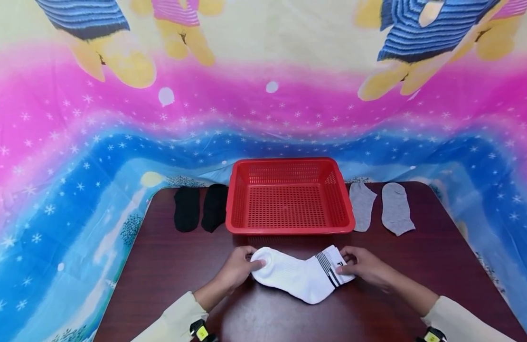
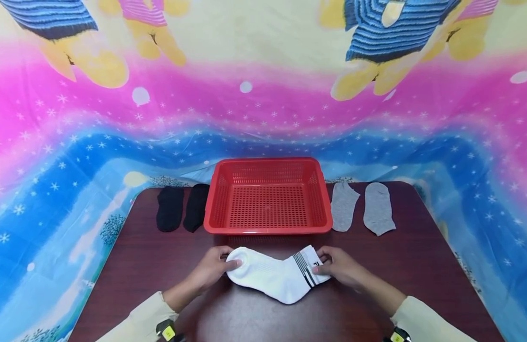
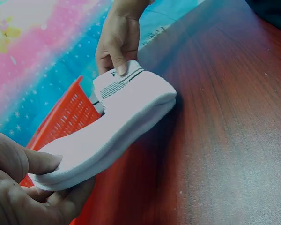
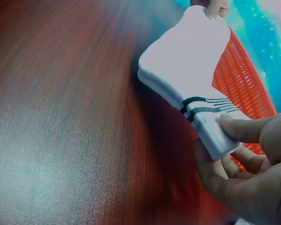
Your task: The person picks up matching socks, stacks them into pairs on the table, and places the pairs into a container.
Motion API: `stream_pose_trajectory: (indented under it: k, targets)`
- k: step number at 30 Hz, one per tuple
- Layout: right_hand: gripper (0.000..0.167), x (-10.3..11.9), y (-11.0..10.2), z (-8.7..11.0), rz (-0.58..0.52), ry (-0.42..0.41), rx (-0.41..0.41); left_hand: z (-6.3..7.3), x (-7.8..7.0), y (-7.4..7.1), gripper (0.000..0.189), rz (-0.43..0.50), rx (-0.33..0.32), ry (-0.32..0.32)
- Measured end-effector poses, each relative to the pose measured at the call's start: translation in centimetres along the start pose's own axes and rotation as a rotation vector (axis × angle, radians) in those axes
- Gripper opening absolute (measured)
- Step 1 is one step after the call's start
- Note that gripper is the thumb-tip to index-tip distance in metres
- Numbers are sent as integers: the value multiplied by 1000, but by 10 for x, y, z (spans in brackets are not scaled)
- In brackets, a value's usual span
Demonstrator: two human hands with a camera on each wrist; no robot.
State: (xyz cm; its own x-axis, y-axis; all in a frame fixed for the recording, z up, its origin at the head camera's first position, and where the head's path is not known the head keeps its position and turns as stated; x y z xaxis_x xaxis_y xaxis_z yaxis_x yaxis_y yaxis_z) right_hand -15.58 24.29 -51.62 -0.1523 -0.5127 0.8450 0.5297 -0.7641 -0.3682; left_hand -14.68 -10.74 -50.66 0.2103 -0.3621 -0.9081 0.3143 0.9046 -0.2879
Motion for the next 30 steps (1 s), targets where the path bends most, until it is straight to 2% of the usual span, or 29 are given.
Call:
stream_pose_trajectory:
  k: [6,10,14,20,23,30]
  targets:
    - [37,11,-5,8,-84,-24,88,8,-11,-8,16,6,23,18]
    - [41,22,-15,13,-138,-11,117,12,-27,-15,17,23,40,49]
    - [44,36,-27,16,-163,-27,118,14,-46,-25,21,22,26,88]
    - [51,56,-41,19,-126,-38,73,10,-67,-37,25,-15,-24,80]
    - [52,65,-45,18,-117,-22,37,5,-73,-42,24,-24,-60,73]
    - [55,77,-53,11,-120,-7,-34,-8,-89,-51,25,-28,-98,81]
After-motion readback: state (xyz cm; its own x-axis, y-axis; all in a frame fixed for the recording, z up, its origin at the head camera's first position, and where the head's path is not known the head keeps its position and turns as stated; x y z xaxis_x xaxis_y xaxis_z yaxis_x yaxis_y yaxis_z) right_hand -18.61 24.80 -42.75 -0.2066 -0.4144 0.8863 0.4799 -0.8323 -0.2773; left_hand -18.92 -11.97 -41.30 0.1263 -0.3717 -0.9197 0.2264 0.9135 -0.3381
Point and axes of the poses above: each hand's wrist, its own z-axis away from the middle knuckle, its own y-axis out of the palm, x = y × z, the point moved 1 cm from there along -z, towards the middle knuckle, and after that the axes turned 4 degrees about x, right-handed, at the moved point
